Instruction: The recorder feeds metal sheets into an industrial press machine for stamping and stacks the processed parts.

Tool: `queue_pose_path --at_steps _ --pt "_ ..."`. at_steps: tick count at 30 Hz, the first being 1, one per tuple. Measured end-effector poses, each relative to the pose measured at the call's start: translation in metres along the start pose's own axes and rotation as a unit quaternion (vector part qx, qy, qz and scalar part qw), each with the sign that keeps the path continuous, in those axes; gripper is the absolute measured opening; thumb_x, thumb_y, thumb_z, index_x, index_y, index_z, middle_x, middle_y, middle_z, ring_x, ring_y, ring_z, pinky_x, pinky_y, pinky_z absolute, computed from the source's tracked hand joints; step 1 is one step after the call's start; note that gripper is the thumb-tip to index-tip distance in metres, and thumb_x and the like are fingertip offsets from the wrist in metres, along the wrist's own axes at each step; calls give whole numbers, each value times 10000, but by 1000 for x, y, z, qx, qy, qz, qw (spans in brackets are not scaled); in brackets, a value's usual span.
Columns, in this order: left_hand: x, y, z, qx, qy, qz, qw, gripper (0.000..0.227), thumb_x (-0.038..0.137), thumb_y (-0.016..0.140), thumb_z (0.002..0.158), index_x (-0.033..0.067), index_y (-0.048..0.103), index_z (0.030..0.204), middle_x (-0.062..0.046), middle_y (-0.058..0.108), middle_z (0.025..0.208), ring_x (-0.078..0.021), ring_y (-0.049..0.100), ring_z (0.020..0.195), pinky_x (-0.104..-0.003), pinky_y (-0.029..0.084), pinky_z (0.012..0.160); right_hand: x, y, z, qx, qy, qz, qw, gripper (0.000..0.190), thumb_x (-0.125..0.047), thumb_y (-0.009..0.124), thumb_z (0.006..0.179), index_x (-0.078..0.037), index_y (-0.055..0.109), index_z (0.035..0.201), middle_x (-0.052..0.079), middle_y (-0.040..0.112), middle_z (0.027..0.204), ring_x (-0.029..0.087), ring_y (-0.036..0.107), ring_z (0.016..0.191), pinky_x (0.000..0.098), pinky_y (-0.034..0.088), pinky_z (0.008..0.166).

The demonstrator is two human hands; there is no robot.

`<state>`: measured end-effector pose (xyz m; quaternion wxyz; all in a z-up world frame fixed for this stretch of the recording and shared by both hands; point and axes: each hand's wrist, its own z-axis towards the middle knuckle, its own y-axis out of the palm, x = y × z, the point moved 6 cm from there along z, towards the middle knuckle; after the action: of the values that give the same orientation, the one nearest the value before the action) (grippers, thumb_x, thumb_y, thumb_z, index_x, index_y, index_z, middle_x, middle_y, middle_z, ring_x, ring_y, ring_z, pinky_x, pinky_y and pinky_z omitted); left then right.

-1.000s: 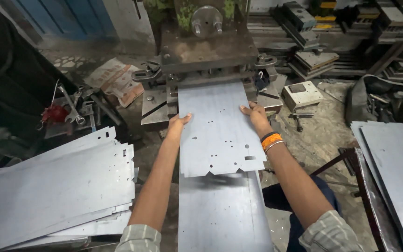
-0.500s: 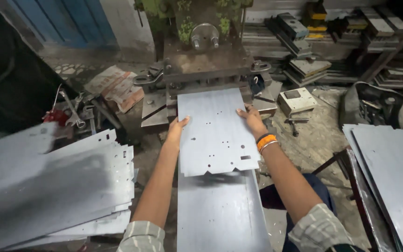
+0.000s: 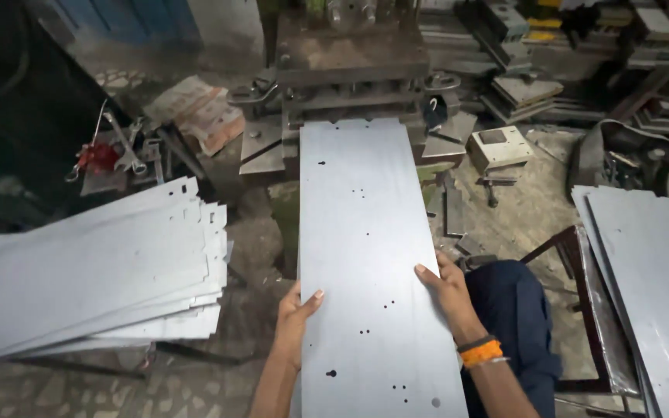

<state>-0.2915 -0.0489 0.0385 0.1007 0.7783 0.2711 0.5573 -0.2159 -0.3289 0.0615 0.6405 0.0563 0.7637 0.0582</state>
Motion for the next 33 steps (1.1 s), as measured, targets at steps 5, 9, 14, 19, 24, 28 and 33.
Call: queue_pose_path --at_steps 5,9,14,19,24,28,33 --pt "-11 -10 -31 -6 -8 2 1000 544 19 648 862 -98 571 1388 -263 702 1230 -287 646 1022 -347 472 928 17 -5 -36 4 -1 3 1000 542 -14 642 864 104 539 1383 230 711 1183 238 665 945 277 506 833" --pt "-22 -15 -27 -27 8 10 1000 465 18 642 874 -103 604 1321 -242 706 1187 -265 637 998 -335 467 915 28 -12 -39 22 10 -30 999 530 -29 647 868 125 538 1364 244 707 1175 252 675 948 278 517 851" --pt "-39 -32 0 9 -9 58 998 465 50 674 858 -94 635 1299 -231 727 1151 -258 651 955 -316 479 903 23 -6 -30 23 32 -33 999 549 -17 646 862 114 528 1383 243 701 1205 254 684 965 290 535 870" --pt "-27 -43 31 65 38 128 989 476 38 784 828 -23 674 1287 -177 724 1062 -250 692 909 -390 566 828 69 -29 37 58 86 -112 988 399 -162 739 852 -7 693 1216 117 701 877 228 685 675 326 550 612" --pt "62 -69 11 281 286 414 817 437 -89 684 827 72 667 1233 -141 683 1147 -333 660 1078 -443 498 971 -16 17 14 109 -53 -471 874 380 -192 750 840 -153 669 1209 118 590 1197 414 685 1061 534 553 924" --pt "110 -163 75 315 356 512 716 482 -88 705 766 1 663 1238 -234 667 1163 -445 619 1142 -502 445 1041 -21 87 32 63 -110 -431 893 289 -116 737 830 -119 708 1117 135 672 1103 389 727 950 466 603 798" --pt "100 -322 174 310 172 740 572 850 614 317 1063 -59 333 1581 -300 288 1655 -428 208 1559 -566 223 1247 29 204 49 -181 -152 -239 942 324 13 675 828 44 662 1151 249 646 1124 459 677 1054 463 597 845"
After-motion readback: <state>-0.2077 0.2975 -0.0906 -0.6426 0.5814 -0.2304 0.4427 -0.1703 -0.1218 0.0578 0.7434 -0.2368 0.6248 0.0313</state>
